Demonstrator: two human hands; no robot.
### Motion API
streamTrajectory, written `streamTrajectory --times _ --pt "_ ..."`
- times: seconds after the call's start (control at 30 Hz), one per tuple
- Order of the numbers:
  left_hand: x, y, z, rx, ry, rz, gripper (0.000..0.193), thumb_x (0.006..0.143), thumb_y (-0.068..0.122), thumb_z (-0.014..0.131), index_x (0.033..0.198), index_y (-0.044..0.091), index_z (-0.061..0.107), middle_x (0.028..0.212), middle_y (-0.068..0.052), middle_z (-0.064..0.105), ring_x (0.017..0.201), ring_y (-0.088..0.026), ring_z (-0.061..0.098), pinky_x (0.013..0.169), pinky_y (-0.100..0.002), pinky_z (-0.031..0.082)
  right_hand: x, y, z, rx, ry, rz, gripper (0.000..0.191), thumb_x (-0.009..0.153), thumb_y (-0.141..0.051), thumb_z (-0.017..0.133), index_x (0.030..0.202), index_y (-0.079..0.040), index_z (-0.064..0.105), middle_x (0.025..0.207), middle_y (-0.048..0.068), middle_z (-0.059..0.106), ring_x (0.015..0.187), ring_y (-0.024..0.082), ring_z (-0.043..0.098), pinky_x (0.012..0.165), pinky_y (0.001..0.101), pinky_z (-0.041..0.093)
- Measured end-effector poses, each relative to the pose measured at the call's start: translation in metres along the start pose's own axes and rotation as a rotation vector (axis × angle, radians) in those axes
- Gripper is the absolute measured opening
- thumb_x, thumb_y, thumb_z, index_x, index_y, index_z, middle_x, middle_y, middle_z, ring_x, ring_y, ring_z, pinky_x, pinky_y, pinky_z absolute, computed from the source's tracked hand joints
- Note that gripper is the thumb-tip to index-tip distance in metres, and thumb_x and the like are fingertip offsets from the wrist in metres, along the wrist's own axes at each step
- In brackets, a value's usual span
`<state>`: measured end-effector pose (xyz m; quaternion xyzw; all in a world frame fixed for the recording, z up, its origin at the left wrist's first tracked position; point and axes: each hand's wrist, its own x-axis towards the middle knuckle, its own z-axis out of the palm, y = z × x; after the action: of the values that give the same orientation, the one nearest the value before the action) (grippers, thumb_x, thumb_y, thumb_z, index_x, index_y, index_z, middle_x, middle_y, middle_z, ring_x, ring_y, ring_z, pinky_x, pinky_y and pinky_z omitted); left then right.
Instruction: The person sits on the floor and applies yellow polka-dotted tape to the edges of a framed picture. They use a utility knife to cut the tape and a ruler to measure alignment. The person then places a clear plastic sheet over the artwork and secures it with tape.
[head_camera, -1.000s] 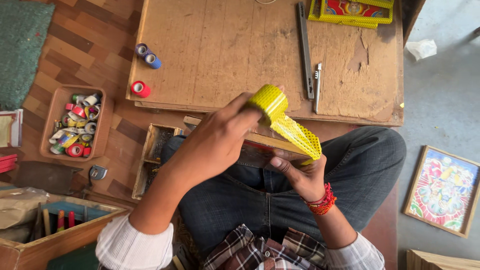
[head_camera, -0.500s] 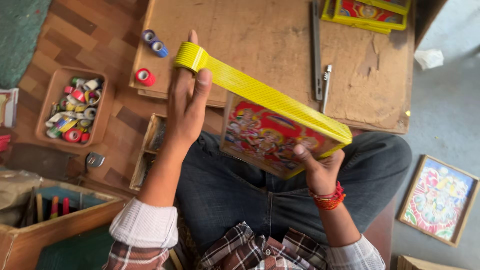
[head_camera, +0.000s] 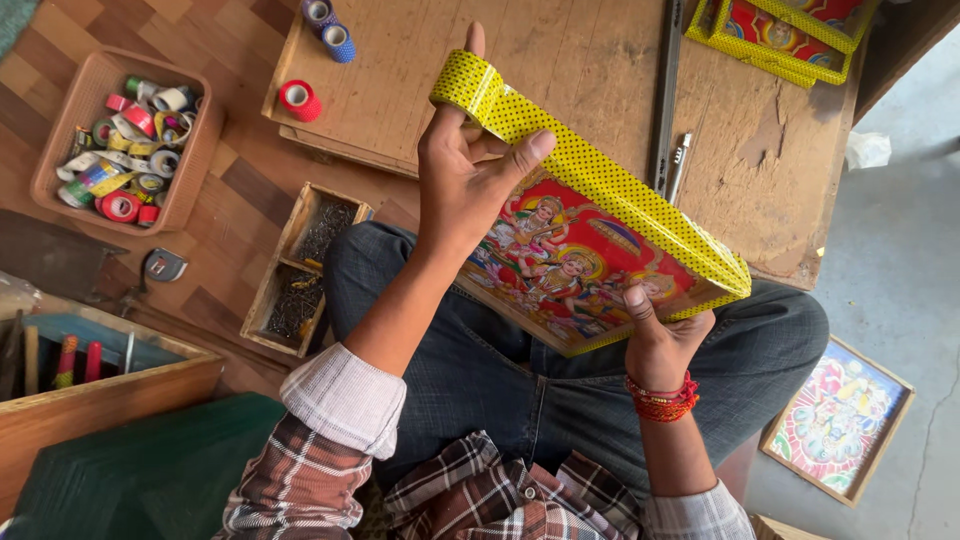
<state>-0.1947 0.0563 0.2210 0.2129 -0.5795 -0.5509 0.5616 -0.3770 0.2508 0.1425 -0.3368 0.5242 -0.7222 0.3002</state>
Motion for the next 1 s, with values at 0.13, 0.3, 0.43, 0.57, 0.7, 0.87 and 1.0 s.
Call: streamTrajectory --times 0.13,0.3,0.43,0.57,0.7,0.87,1.0 --pt "-0.001 -0.003 0.0 -0.005 0.018 0.009 0.093 0.101 0.014 0.083 0.17 0.01 0.02 0.111 0.0 0.063 0.101 -0.008 0.068 0.097 -0.026 0.064 0.0 -0.002 0.003 0.017 -0.005 0.019 0.031 0.093 -0.006 0.08 0.12 0.002 0.065 0.112 0.007 0.072 0.101 0.015 0.068 0.096 0.032 0.055" --pt "-0.004 -0.007 0.005 -0.011 0.044 0.057 0.091 0.102 0.016 0.084 0.165 0.009 0.02 0.108 0.003 0.059 0.096 -0.007 0.065 0.093 -0.023 0.062 0.004 -0.018 -0.003 -0.101 0.002 0.104 0.031 0.092 -0.006 0.079 0.118 0.003 0.064 0.108 0.006 0.071 0.098 0.015 0.068 0.092 0.0331 0.058" --pt "-0.006 -0.01 0.012 -0.11 0.038 0.046 0.092 0.104 0.016 0.084 0.167 0.008 0.017 0.101 0.003 0.058 0.09 -0.007 0.061 0.084 -0.021 0.057 0.039 -0.065 -0.034 0.026 -0.086 0.011 0.024 0.107 -0.018 0.067 0.117 0.003 0.067 0.111 0.008 0.073 0.103 0.015 0.07 0.097 0.0291 0.056" --pt "-0.004 -0.01 0.013 -0.084 0.024 0.065 0.091 0.102 0.017 0.084 0.165 0.003 0.02 0.117 0.001 0.055 0.086 -0.006 0.058 0.082 -0.02 0.058 0.082 -0.114 -0.061 -0.374 -0.358 0.202 0.025 0.1 -0.016 0.07 0.112 0.006 0.069 0.104 0.009 0.076 0.096 0.014 0.071 0.089 0.0278 0.056" --pt "-0.001 -0.01 0.006 -0.019 -0.003 0.117 0.077 0.102 0.018 0.082 0.158 -0.004 0.036 0.169 -0.001 0.029 0.09 -0.005 0.061 0.082 -0.021 0.062 0.099 -0.137 -0.059 -0.468 -0.567 0.332 0.031 0.088 -0.008 0.077 0.116 0.004 0.069 0.103 0.007 0.077 0.093 0.01 0.072 0.08 0.0247 0.059" --pt "-0.002 -0.015 0.001 -0.008 0.037 -0.034 0.078 0.091 0.019 0.082 0.151 -0.008 0.041 0.174 -0.011 0.017 0.095 -0.007 0.066 0.087 -0.024 0.066 0.103 -0.148 -0.047 -0.522 -0.657 0.314 0.041 0.085 0.003 0.079 0.124 0.005 0.066 0.084 0.0 0.066 0.077 0.004 0.061 0.068 0.0207 0.052" --pt "-0.008 -0.016 -0.001 -0.023 -0.012 0.149 0.081 0.106 0.018 0.083 0.163 0.0 0.029 0.153 0.0 0.041 0.091 -0.004 0.059 0.087 -0.02 0.062 0.109 -0.161 -0.033 -0.597 -0.777 0.355 0.058 0.079 0.005 0.08 0.134 0.003 0.061 0.077 -0.006 0.054 0.074 0.003 0.056 0.069 0.0194 0.054"
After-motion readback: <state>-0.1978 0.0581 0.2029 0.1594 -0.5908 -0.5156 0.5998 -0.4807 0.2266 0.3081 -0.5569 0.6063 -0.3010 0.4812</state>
